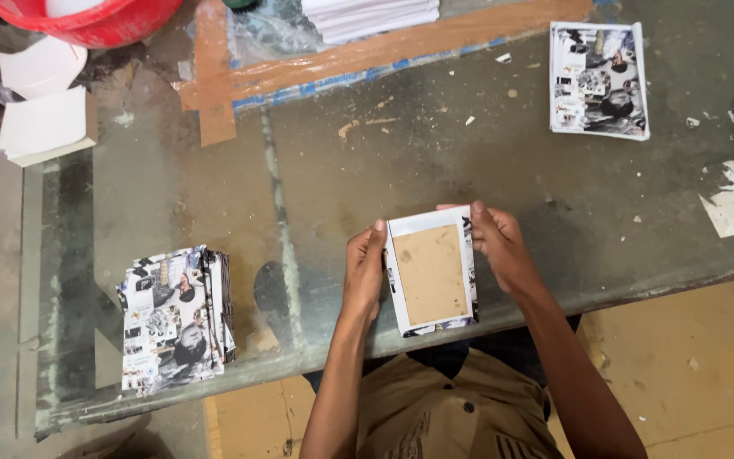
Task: The person mounts printed photos onto cardstock backings by folding the paper edges over the card and pressing them down by hand, repeating this for multiple items and placing the finished pieces in a pile.
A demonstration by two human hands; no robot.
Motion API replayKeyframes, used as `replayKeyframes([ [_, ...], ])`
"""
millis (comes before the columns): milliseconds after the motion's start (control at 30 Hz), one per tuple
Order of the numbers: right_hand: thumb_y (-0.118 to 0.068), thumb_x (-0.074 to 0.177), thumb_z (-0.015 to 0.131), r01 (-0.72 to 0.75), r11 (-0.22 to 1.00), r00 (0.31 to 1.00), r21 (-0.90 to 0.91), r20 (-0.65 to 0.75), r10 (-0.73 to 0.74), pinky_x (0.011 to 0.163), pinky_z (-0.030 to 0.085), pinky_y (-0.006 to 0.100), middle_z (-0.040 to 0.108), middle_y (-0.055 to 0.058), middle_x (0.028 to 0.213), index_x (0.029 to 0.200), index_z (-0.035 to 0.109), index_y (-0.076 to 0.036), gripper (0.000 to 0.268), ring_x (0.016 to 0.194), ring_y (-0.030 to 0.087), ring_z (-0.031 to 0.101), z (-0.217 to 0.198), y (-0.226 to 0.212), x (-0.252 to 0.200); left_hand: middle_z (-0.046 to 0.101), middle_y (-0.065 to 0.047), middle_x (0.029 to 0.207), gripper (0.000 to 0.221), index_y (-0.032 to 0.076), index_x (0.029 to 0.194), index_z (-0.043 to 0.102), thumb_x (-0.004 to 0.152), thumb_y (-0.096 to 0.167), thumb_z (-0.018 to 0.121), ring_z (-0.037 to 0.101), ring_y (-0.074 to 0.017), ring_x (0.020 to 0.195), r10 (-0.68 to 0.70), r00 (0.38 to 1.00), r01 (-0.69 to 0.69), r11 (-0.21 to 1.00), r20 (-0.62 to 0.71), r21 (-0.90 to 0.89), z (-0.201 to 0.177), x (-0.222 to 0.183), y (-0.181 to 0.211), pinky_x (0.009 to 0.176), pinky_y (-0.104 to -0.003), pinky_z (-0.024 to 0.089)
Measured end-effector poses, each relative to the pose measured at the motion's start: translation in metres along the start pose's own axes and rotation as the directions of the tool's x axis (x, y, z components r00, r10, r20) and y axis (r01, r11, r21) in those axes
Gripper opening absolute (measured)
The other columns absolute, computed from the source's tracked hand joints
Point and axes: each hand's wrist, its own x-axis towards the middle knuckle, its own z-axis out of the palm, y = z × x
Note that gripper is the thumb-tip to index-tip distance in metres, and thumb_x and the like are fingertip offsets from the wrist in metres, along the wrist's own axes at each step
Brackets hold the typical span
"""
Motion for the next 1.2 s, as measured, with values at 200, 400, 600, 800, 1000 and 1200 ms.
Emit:
replayKeyframes([
  [200,-0.036,0.111,0.048,0.029,1.000,0.998,0.006,-0.056,-0.029,0.070,0.060,0.030,0.077,0.008,0.092,0.105,0.073,0.002,0.047,0.078,0.011,0.072,-0.014,0.025,-0.005,0.060,0.002,0.074,0.052,0.001,0.087,0.067,0.112,0.045,0.054,0.050,-0.0063,0.068,0.022,0.999,-0.025,0.998,-0.048,-0.058,0.007,-0.007,-0.001,0.065,-0.026,0.043],
  [400,-0.029,0.107,0.059,0.020,0.998,0.997,0.062,-0.075,-0.015,0.064,0.058,0.027,0.076,0.007,0.085,0.097,0.076,0.001,0.036,0.072,0.008,0.069,-0.014,0.024,0.000,0.066,0.001,0.074,0.040,-0.001,0.090,0.074,0.105,0.034,0.061,0.052,-0.0055,0.066,0.020,0.996,-0.030,0.992,-0.082,-0.124,0.013,-0.008,0.008,0.063,-0.025,0.045],
  [600,-0.010,0.097,0.071,-0.036,0.997,0.999,0.069,-0.015,0.037,0.065,0.054,0.025,0.078,0.010,0.090,0.104,0.077,0.004,0.016,0.075,0.009,0.069,-0.014,0.019,0.006,0.077,-0.005,0.088,0.018,-0.004,0.103,0.078,0.096,0.012,0.073,0.065,-0.0077,0.075,0.004,0.999,-0.013,0.987,-0.054,-0.160,0.014,-0.004,0.016,0.071,-0.025,0.052],
  [800,-0.009,0.091,0.074,-0.043,0.998,0.994,-0.047,0.101,0.047,0.074,0.057,0.024,0.080,0.010,0.097,0.108,0.075,0.003,0.021,0.084,0.009,0.072,-0.020,0.008,0.016,0.080,-0.007,0.095,0.020,-0.002,0.110,0.075,0.091,0.005,0.074,0.072,-0.0081,0.083,0.000,0.984,-0.012,0.997,0.178,0.070,-0.005,0.009,0.037,0.077,-0.024,0.057],
  [1000,-0.017,0.082,0.083,0.442,0.509,0.886,-0.739,0.270,-0.377,0.083,0.053,0.038,0.079,0.009,0.103,0.102,0.081,-0.005,0.024,0.083,0.024,0.070,-0.019,0.012,0.019,0.075,-0.019,0.102,0.029,0.006,0.114,0.081,0.086,0.008,0.077,0.066,-0.0306,0.090,0.056,0.984,-0.175,0.518,0.171,0.837,-0.013,0.020,0.040,0.084,-0.036,0.053],
  [1200,-0.019,0.092,0.074,0.431,0.433,0.893,-0.792,0.305,-0.332,0.096,0.051,0.041,0.077,0.004,0.109,0.100,0.078,-0.008,0.014,0.102,0.027,0.066,-0.006,0.011,0.003,0.052,-0.026,0.148,0.063,-0.004,0.147,0.048,0.093,0.019,0.070,0.047,-0.0429,0.138,0.265,0.800,-0.599,0.398,0.538,0.695,-0.013,0.014,0.023,0.117,-0.049,0.034],
])
